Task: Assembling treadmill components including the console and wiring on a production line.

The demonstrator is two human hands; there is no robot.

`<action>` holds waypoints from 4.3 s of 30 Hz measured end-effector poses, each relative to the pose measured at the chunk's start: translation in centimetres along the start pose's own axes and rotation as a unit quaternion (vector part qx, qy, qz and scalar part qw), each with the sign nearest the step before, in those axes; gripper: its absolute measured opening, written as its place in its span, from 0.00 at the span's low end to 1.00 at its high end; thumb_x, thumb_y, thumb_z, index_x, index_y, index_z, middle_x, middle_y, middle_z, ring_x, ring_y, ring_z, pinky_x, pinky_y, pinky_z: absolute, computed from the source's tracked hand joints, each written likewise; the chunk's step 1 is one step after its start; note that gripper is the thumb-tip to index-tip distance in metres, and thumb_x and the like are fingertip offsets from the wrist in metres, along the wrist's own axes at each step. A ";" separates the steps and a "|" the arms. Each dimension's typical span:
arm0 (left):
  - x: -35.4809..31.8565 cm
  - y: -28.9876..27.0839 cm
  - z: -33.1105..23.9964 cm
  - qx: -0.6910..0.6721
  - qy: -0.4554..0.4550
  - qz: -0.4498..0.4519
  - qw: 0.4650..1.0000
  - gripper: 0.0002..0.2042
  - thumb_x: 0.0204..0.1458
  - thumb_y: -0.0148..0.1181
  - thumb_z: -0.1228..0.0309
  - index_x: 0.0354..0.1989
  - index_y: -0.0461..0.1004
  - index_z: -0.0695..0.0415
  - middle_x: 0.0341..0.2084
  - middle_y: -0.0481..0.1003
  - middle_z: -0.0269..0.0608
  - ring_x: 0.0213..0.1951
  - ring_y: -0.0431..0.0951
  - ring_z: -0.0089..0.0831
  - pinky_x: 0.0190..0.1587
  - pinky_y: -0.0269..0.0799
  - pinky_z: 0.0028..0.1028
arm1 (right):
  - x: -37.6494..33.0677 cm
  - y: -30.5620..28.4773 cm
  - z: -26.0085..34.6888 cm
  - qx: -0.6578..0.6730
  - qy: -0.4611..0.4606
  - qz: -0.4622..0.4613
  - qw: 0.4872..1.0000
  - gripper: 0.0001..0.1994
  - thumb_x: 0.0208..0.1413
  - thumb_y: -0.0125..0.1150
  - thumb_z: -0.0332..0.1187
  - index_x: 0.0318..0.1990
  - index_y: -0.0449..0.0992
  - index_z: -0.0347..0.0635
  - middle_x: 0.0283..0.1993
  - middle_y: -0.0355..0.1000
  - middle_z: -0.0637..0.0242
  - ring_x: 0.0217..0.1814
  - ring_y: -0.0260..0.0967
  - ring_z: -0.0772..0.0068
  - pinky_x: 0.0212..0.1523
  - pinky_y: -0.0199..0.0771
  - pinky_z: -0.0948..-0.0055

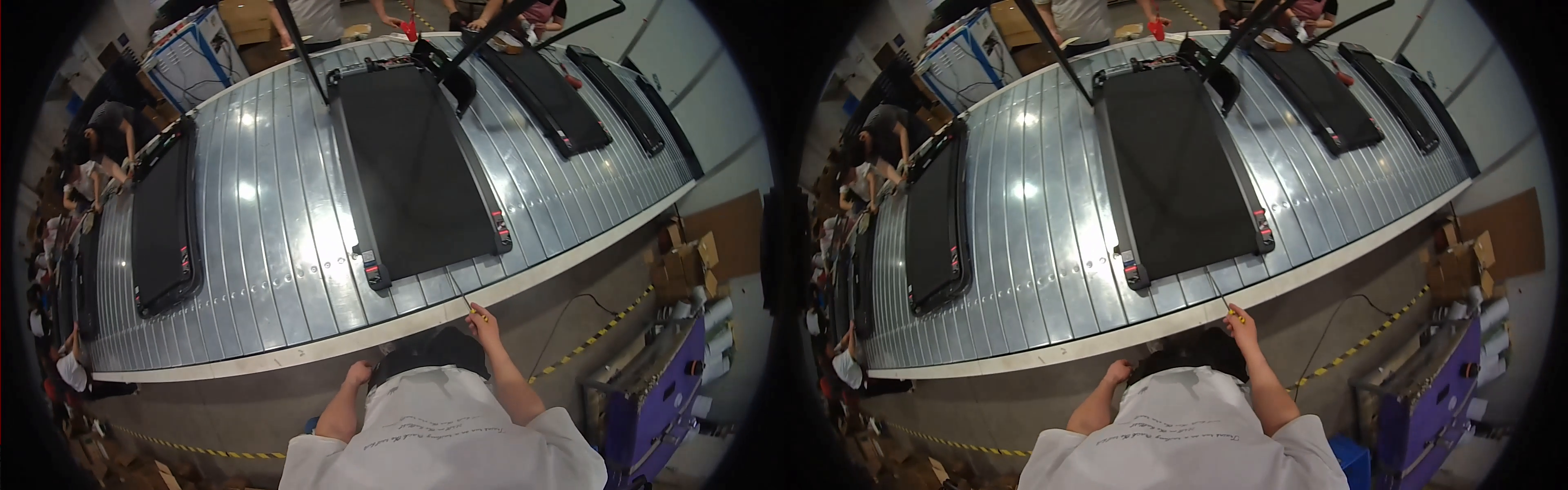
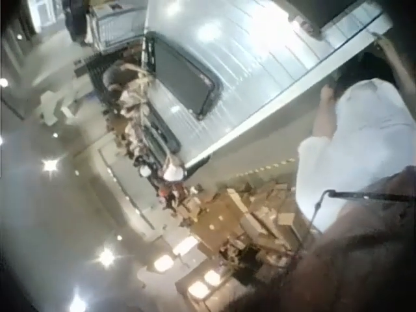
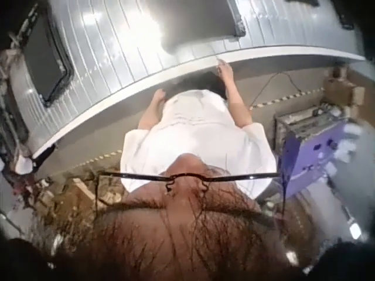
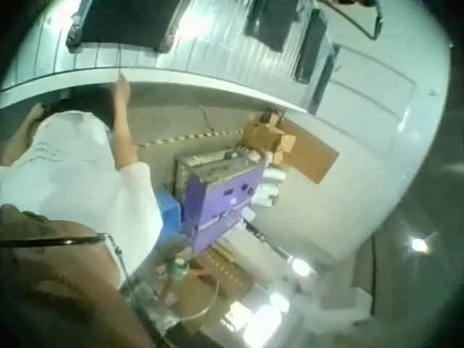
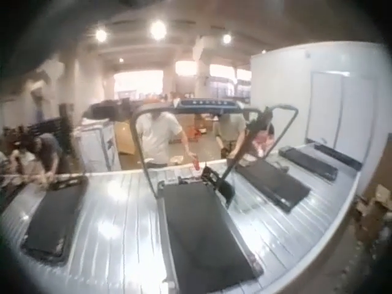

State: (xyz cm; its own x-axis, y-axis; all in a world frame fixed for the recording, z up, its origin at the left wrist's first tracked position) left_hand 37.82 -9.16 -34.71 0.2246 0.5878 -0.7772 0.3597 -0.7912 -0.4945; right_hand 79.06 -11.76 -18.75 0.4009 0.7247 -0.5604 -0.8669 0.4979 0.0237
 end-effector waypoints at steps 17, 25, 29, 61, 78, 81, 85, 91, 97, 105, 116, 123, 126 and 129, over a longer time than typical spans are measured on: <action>-2.2 13.8 -16.2 -0.058 -0.073 -0.024 0.995 0.16 0.44 0.54 0.64 0.40 0.77 0.57 0.34 0.78 0.50 0.41 0.78 0.41 0.44 0.71 0.34 | 5.3 -32.8 5.3 -0.230 -0.088 -0.266 0.932 0.21 0.48 0.53 0.25 0.52 0.70 0.42 0.42 0.74 0.57 0.45 0.72 0.62 0.48 0.68 0.69; 3.1 21.4 -28.4 -0.112 -0.041 -0.010 0.993 0.19 0.47 0.54 0.62 0.43 0.75 0.62 0.37 0.77 0.53 0.42 0.77 0.41 0.44 0.68 0.34 | 11.6 -46.1 12.6 -0.379 -0.236 -0.269 0.853 0.22 0.46 0.51 0.20 0.52 0.69 0.42 0.37 0.72 0.60 0.41 0.70 0.61 0.45 0.68 0.64; 0.1 20.0 -31.2 -0.055 -0.072 -0.044 0.995 0.18 0.47 0.54 0.63 0.43 0.76 0.60 0.38 0.77 0.52 0.43 0.76 0.41 0.44 0.69 0.32 | 14.8 -47.6 10.3 -0.297 -0.250 -0.219 0.895 0.25 0.42 0.49 0.17 0.53 0.71 0.43 0.32 0.70 0.65 0.30 0.65 0.72 0.34 0.67 0.72; -8.1 23.7 -29.4 -0.042 -0.118 -0.084 0.989 0.16 0.44 0.50 0.68 0.40 0.77 0.55 0.40 0.76 0.50 0.43 0.75 0.46 0.45 0.70 0.40 | 17.4 -47.5 3.5 0.089 -0.144 -0.130 0.977 0.17 0.56 0.53 0.40 0.47 0.67 0.36 0.43 0.67 0.57 0.37 0.67 0.65 0.30 0.69 0.72; -8.4 24.2 -31.1 -0.066 -0.114 -0.056 0.990 0.16 0.46 0.52 0.64 0.44 0.75 0.52 0.43 0.75 0.48 0.46 0.74 0.44 0.47 0.69 0.39 | 20.6 -48.5 0.5 0.159 -0.062 -0.060 0.984 0.14 0.51 0.57 0.39 0.37 0.71 0.38 0.32 0.67 0.61 0.27 0.63 0.69 0.24 0.65 0.75; -8.7 24.2 -30.1 -0.051 -0.133 -0.057 0.988 0.17 0.46 0.52 0.64 0.44 0.75 0.52 0.43 0.75 0.48 0.46 0.74 0.44 0.47 0.69 0.39 | 21.1 -49.4 -1.1 0.177 -0.042 -0.054 0.982 0.13 0.50 0.58 0.39 0.36 0.72 0.38 0.30 0.68 0.61 0.25 0.63 0.69 0.23 0.65 0.75; -8.1 23.5 -30.9 -0.046 -0.111 -0.049 0.991 0.17 0.46 0.51 0.64 0.44 0.75 0.53 0.42 0.75 0.48 0.46 0.74 0.45 0.47 0.69 0.38 | 22.2 -51.1 -2.8 0.203 -0.020 -0.047 0.978 0.12 0.49 0.58 0.39 0.33 0.73 0.38 0.28 0.68 0.62 0.23 0.62 0.70 0.21 0.64 0.76; -7.4 19.1 -34.0 0.007 -0.066 -0.016 0.998 0.18 0.47 0.51 0.62 0.45 0.75 0.55 0.43 0.75 0.48 0.46 0.74 0.45 0.48 0.69 0.37 | 20.7 -57.7 -9.2 0.271 0.000 -0.112 0.956 0.11 0.47 0.59 0.39 0.31 0.74 0.39 0.24 0.68 0.64 0.20 0.61 0.72 0.19 0.63 0.77; -3.7 17.2 -33.4 0.058 -0.016 -0.004 0.998 0.19 0.47 0.51 0.63 0.46 0.74 0.56 0.44 0.74 0.48 0.47 0.73 0.45 0.50 0.68 0.36 | 11.0 -55.4 2.7 0.249 -0.136 -0.335 0.898 0.20 0.56 0.49 0.35 0.56 0.61 0.44 0.44 0.66 0.58 0.30 0.65 0.70 0.23 0.62 0.76; -2.3 14.9 -35.7 0.021 0.031 -0.019 0.999 0.17 0.47 0.50 0.64 0.43 0.75 0.57 0.43 0.74 0.52 0.48 0.73 0.46 0.51 0.67 0.37 | 18.8 -51.8 -8.5 0.585 0.163 -0.229 0.761 0.18 0.61 0.44 0.38 0.58 0.62 0.49 0.28 0.67 0.61 0.24 0.66 0.70 0.20 0.67 0.74; -3.2 13.9 -33.9 0.030 -0.029 -0.030 0.999 0.17 0.49 0.48 0.66 0.45 0.74 0.58 0.44 0.74 0.51 0.48 0.72 0.46 0.51 0.67 0.37 | 11.8 -50.7 9.0 0.107 -0.228 -0.267 0.930 0.47 0.42 0.58 0.16 0.68 0.40 0.55 0.69 0.41 0.63 0.66 0.49 0.57 0.59 0.59 0.61; -4.0 14.6 -34.3 -0.035 -0.047 -0.025 0.998 0.17 0.51 0.49 0.64 0.46 0.74 0.58 0.44 0.73 0.56 0.49 0.72 0.45 0.51 0.66 0.33 | 13.7 -54.2 11.6 -0.395 -0.189 -0.273 0.857 0.24 0.37 0.57 0.24 0.49 0.75 0.47 0.30 0.73 0.60 0.29 0.70 0.63 0.36 0.71 0.62; -3.7 14.5 -37.7 -0.055 -0.009 -0.004 0.998 0.17 0.51 0.50 0.65 0.46 0.74 0.58 0.44 0.73 0.57 0.49 0.73 0.45 0.51 0.66 0.31 | 16.3 -55.3 11.4 -0.100 -0.231 -0.258 0.933 0.22 0.41 0.56 0.24 0.49 0.73 0.41 0.39 0.74 0.57 0.39 0.73 0.68 0.41 0.71 0.70; -1.4 14.6 -40.8 0.086 0.001 0.033 0.996 0.17 0.51 0.50 0.65 0.48 0.73 0.57 0.44 0.74 0.53 0.49 0.73 0.44 0.52 0.66 0.33 | 16.1 -56.1 10.9 -0.090 -0.220 -0.258 0.937 0.19 0.45 0.57 0.25 0.49 0.72 0.38 0.50 0.71 0.55 0.48 0.70 0.63 0.47 0.68 0.70</action>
State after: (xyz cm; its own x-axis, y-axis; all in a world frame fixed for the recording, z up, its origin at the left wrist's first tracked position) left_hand 79.68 -14.70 -24.97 0.2449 0.5332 -0.8097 0.1844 -0.8455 -0.5011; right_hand 137.34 -22.83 -20.10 0.8288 0.5560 -0.0625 -0.5446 0.7761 -0.3180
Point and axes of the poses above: each hand's wrist, its own x-axis towards the middle knuckle, its own y-axis out of the palm, z = x × y, the point moved 9 cm from there along x, towards the middle knuckle
